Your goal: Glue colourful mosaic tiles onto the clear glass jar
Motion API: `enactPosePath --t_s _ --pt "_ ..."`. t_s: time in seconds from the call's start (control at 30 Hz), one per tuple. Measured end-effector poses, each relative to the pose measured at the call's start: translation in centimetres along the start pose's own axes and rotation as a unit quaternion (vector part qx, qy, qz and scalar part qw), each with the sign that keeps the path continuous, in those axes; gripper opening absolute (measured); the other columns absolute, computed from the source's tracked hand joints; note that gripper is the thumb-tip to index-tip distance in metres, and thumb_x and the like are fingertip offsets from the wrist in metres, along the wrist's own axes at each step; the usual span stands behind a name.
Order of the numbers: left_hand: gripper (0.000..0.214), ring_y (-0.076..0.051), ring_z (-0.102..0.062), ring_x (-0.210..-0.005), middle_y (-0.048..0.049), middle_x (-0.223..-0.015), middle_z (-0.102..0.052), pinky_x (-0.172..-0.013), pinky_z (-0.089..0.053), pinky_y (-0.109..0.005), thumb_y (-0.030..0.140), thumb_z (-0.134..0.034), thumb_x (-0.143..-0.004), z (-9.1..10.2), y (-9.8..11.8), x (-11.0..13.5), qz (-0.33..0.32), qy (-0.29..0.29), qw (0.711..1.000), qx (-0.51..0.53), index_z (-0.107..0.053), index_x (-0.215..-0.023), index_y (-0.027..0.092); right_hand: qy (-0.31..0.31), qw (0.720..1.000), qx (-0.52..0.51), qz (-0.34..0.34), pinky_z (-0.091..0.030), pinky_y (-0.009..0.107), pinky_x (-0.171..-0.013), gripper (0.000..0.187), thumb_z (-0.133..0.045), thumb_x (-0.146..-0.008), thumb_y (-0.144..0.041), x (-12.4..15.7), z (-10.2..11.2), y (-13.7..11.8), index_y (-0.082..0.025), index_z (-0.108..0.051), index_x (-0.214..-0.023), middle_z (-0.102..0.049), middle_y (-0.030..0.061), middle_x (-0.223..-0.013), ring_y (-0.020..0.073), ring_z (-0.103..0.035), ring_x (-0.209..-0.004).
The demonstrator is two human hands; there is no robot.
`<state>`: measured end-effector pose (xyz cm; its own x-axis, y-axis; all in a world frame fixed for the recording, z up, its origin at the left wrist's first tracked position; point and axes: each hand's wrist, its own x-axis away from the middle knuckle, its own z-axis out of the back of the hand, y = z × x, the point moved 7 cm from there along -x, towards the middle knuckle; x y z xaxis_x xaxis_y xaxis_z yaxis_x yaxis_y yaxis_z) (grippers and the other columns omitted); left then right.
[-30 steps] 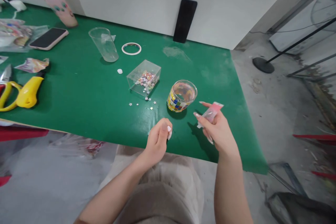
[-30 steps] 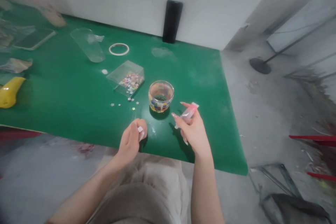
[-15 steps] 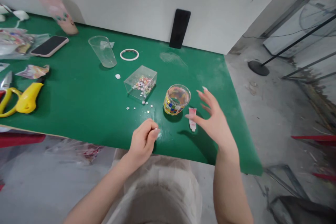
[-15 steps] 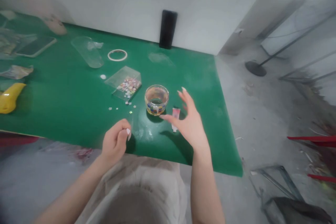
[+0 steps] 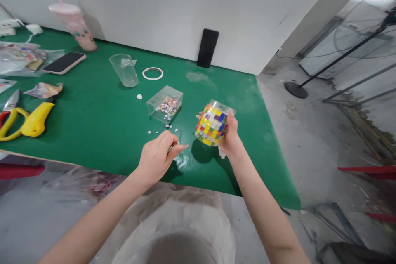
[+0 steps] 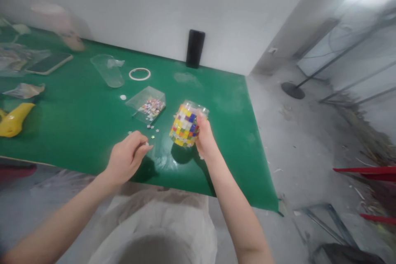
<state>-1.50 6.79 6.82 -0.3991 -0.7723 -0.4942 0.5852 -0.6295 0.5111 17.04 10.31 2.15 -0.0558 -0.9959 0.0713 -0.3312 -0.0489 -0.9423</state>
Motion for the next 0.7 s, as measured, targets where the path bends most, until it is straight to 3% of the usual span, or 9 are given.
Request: enactPosePath --t_s 0.07,0.2,0.3,0.47,0.7 --pt "0.037 -0.01 -0.041 -0.051 0.0031 -0.059 -0.046 -0.05 -0.031 -0.022 0.044 -0.035 -0.094 0.8 0.9 -0.8 -0.027 0.005 1.0 -0.003 -0.047 -0.068 0.02 -0.019 0.999 -0.043 -0.015 -0.056 0.043 -0.071 0.071 -0.036 -0.072 -0.08 0.0 -1.0 -1.2 -0.023 -0.061 -0.105 -0.07 0.0092 -0.095 0.0262 -0.068 -0.09" --pt "0.041 -0.01 -0.041 -0.05 0.002 -0.059 -0.047 -0.048 -0.029 -0.022 0.047 -0.036 -0.093 2.4 2.8 -2.4 -0.092 0.017 0.995 -0.043 -0.048 -0.066 0.02 -0.069 0.996 -0.044 -0.027 -0.057 0.044 -0.068 0.066 -0.037 -0.073 -0.079 -0.2 -3.2 -2.5 -0.025 -0.062 -0.102 -0.07 0.0085 -0.096 0.0273 -0.068 -0.09" --pt "0.044 -0.01 -0.042 -0.051 0.0011 -0.06 -0.048 -0.049 -0.028 -0.023 0.049 -0.033 -0.093 2.8 3.6 -3.2 -0.115 0.015 0.99 -0.08 -0.049 -0.065 0.02 -0.035 0.999 -0.023 -0.012 -0.056 0.043 -0.069 0.068 -0.034 -0.072 -0.081 -0.1 -3.6 -2.2 -0.026 -0.06 -0.104 -0.069 0.0081 -0.098 0.027 -0.067 -0.092" --pt "0.042 -0.01 -0.036 -0.05 0.0023 -0.059 -0.041 -0.048 -0.023 -0.024 0.046 -0.035 -0.094 2.3 3.5 -3.3 -0.113 0.003 0.988 -0.102 -0.047 -0.065 0.019 -0.005 1.0 -0.016 0.016 -0.056 0.04 -0.069 0.076 -0.025 -0.072 -0.083 0.3 -3.7 -0.9 -0.026 -0.057 -0.111 -0.068 0.009 -0.098 0.0267 -0.066 -0.095" --pt "0.04 -0.011 -0.034 -0.047 0.0027 -0.06 -0.039 -0.046 -0.021 -0.024 0.043 -0.03 -0.095 0.7 3.1 -2.9 -0.074 0.001 0.985 -0.158 -0.042 -0.065 0.019 -0.013 0.997 -0.068 0.027 -0.055 0.038 -0.066 0.066 -0.023 -0.078 -0.077 1.0 -3.8 -0.3 -0.029 -0.058 -0.107 -0.068 0.0067 -0.1 0.0251 -0.066 -0.093"
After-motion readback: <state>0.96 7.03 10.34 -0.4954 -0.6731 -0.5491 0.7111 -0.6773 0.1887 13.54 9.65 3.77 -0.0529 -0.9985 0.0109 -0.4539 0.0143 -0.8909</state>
